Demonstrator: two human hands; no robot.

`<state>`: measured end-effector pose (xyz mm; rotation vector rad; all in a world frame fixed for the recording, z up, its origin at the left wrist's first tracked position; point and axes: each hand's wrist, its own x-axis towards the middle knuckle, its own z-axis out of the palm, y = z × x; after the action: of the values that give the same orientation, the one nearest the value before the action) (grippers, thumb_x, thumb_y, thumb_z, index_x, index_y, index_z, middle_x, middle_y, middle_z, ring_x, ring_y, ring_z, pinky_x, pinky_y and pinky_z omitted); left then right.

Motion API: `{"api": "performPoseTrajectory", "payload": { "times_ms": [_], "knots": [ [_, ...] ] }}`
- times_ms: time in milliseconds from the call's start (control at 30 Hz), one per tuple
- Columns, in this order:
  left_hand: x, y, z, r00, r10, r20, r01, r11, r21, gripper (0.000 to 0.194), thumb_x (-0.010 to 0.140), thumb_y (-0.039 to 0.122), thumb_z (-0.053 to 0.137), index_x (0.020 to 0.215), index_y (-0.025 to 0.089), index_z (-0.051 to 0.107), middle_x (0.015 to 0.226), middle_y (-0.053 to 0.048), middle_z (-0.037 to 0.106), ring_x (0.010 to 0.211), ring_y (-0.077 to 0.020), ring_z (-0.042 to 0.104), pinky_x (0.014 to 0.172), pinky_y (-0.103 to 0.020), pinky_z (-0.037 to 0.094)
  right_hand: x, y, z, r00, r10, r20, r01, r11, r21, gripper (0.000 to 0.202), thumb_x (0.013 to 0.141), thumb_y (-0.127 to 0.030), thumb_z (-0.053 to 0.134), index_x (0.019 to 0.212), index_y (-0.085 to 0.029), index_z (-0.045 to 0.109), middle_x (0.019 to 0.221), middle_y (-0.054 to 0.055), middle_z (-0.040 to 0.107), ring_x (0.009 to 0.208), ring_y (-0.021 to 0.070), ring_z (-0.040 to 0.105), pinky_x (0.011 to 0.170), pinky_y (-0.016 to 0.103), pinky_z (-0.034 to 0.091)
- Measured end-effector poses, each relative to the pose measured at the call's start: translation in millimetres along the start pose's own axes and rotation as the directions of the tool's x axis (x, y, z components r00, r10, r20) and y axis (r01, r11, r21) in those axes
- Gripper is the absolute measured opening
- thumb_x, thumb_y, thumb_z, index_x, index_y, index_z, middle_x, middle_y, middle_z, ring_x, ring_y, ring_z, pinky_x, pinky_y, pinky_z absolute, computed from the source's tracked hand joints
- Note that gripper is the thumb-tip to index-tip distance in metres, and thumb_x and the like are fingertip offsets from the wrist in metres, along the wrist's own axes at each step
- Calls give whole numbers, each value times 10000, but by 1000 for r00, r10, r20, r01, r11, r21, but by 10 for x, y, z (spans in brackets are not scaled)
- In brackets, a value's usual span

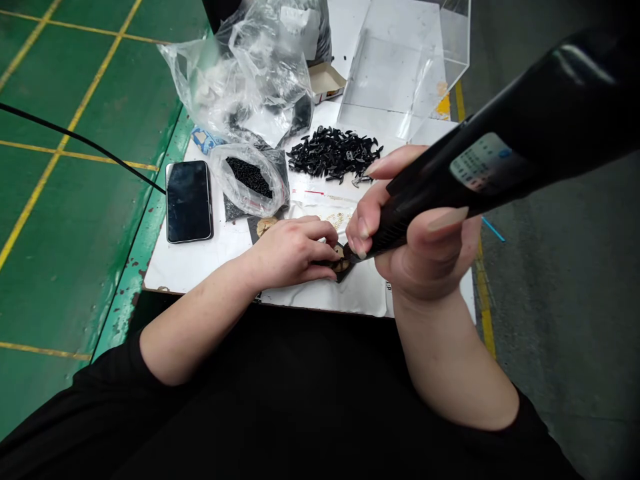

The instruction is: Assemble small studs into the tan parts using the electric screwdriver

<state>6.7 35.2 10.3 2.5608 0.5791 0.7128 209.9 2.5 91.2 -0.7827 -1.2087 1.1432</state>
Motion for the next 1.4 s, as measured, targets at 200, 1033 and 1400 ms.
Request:
{"api": "performPoseTrajectory", "payload": {
  "times_ms": [200,1033,1400],
  "knots": [
    [9,-17,-28,997,12,79,-11,1000,-10,327,955,544,860,1090,248,835,1200,-88,820,1110,-300,711,964,-411,566,9,26,-31,999,-24,44,25,999,-21,533,792,-741,895,1097,-316,794,677,-5,660,543,199,593,491,365,522],
    [-4,7,-24,997,27,74,-29,999,28,237,1005,441,822,1139,246,842,1295,-54,824,1124,-281,731,977,-402,594,-35,162,5,989,-76,125,58,989,137,332,863,-523,930,1006,-276,762,677,-43,615,507,135,531,490,313,446],
    [-14,-10,-4,998,20,65,-24,999,48,300,1019,496,788,1183,251,842,1182,-61,830,1028,-265,708,885,-382,565,-57,99,-41,993,71,91,-70,997,-11,548,773,-702,938,1091,-306,734,678,-42,626,545,161,551,531,338,462]
  ]
}}
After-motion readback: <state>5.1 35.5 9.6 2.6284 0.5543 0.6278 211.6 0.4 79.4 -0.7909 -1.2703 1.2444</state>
